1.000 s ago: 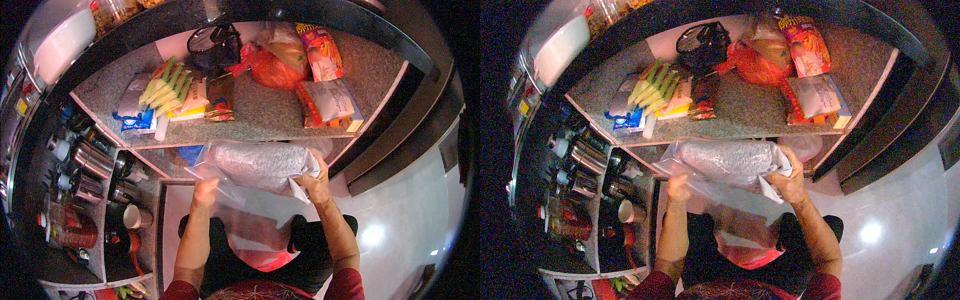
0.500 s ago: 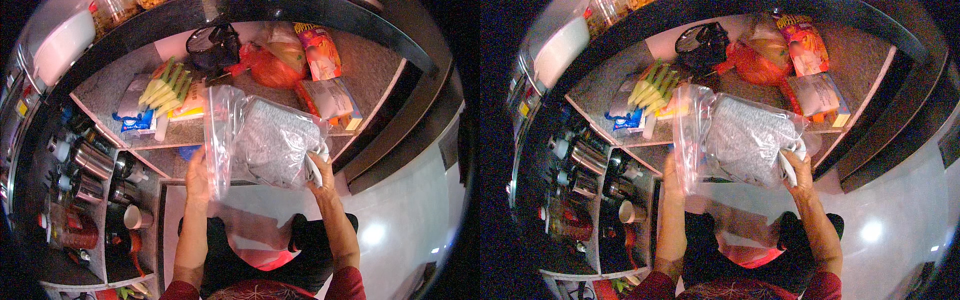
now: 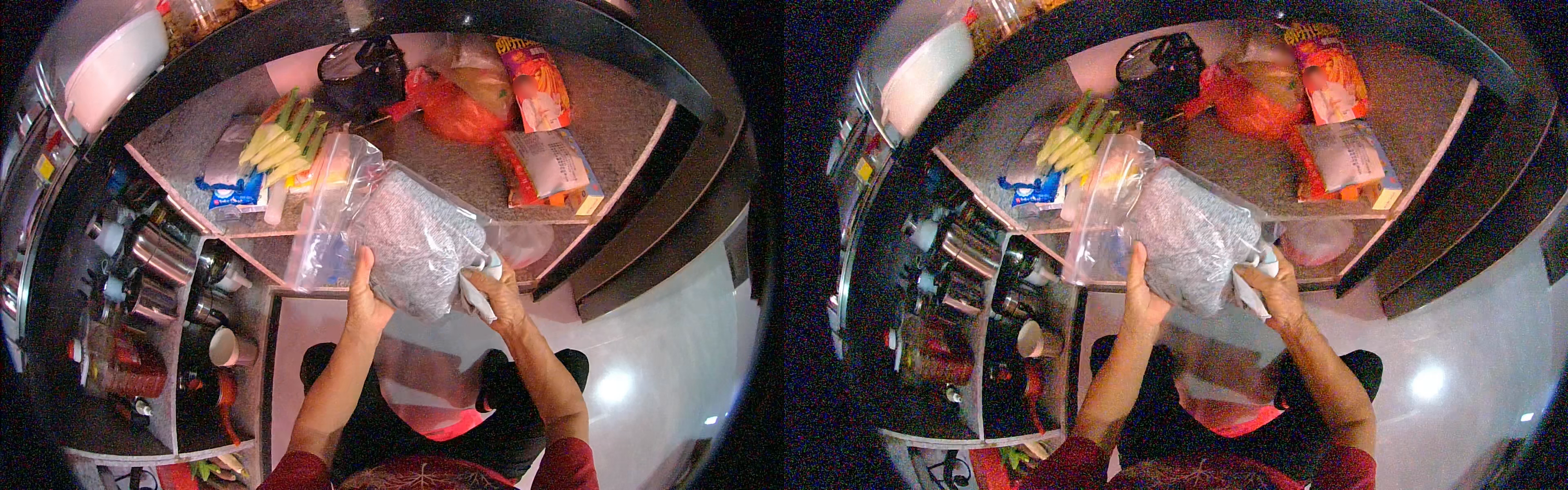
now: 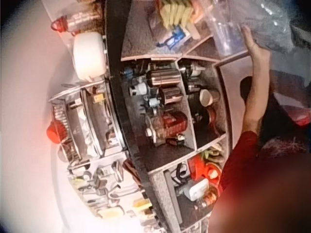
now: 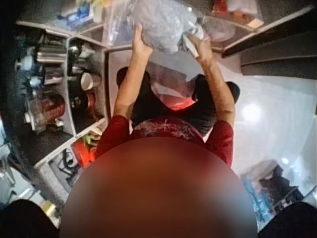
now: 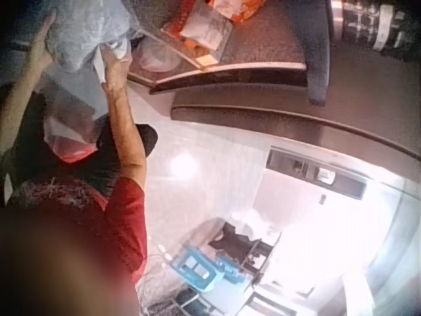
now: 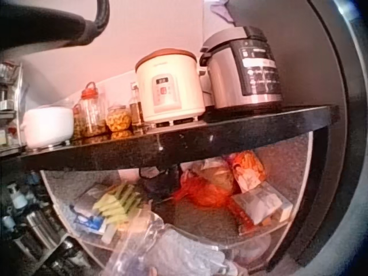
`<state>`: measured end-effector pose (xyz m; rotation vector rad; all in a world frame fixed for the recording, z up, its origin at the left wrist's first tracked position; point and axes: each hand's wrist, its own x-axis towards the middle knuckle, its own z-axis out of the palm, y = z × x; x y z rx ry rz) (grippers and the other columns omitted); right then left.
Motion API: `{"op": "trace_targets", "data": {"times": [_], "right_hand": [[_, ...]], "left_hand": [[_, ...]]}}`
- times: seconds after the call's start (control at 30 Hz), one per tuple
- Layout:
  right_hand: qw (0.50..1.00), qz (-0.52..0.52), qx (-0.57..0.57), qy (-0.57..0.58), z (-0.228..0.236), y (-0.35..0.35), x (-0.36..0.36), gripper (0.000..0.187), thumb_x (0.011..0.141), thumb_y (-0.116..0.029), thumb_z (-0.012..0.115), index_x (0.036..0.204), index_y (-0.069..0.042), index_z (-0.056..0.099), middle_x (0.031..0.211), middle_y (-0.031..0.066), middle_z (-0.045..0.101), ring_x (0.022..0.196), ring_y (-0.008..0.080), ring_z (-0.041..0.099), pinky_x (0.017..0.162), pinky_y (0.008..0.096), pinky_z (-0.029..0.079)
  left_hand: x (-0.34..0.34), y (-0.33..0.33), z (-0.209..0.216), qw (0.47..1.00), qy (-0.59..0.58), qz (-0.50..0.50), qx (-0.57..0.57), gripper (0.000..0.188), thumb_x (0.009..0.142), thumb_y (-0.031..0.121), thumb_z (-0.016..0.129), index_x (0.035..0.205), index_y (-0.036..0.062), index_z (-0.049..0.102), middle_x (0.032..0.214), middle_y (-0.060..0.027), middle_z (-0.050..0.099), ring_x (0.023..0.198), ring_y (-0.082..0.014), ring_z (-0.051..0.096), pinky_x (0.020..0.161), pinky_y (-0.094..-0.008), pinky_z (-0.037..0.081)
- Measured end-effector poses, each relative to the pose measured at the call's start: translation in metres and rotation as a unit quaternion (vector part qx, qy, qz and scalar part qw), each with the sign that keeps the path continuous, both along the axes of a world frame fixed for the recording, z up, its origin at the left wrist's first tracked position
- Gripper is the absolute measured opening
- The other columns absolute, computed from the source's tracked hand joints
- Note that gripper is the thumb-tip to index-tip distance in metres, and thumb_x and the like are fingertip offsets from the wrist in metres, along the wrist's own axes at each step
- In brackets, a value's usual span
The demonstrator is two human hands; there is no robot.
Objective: The person sits on the floor and wipes the exterior of several food packages using a white cloth. They handle a gold foil packet, a clear plastic bag containing a grey item, and a large purple snack bag, wiping each one thoroughly before placing it back on the counter.
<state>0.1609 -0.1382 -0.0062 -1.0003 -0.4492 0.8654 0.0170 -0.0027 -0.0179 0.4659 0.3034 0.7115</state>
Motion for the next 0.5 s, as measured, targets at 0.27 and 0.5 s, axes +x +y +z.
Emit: {"op": "trace_targets", "data": {"times": [0.27, 0.5], "right_hand": [[0.954, -0.219, -0.041, -0.202, 0.034, -0.013, 0.045, 0.033, 0.080, -0.013, 0.059, 0.111, -0.003, 0.052, 0.089, 0.0048, 0.059, 0.077, 0.0127, 0.056, 0.068, 0.0245, 0.047], [0.865, -0.141, -0.068, -0.476, 0.053, 0.007, 0.021, 0.036, 0.083, -0.020, 0.055, 0.112, 0.000, 0.052, 0.102, 0.0200, 0.058, 0.093, 0.0310, 0.058, 0.079, 0.0359, 0.045]], "left_hand": [[-0.006, 0.004, -0.004, 0.997, 0.059, 0.037, 0.028, 0.045, 0.084, 0.024, 0.061, 0.120, 0.0030, 0.046, 0.113, -0.0058, 0.054, 0.103, -0.0192, 0.052, 0.089, -0.0369, 0.043], [-0.006, -0.025, 0.004, 0.993, 0.080, -0.033, 0.075, 0.043, 0.081, 0.017, 0.064, 0.118, 0.0033, 0.047, 0.111, -0.0055, 0.054, 0.101, -0.0180, 0.053, 0.086, -0.0353, 0.045]]}}
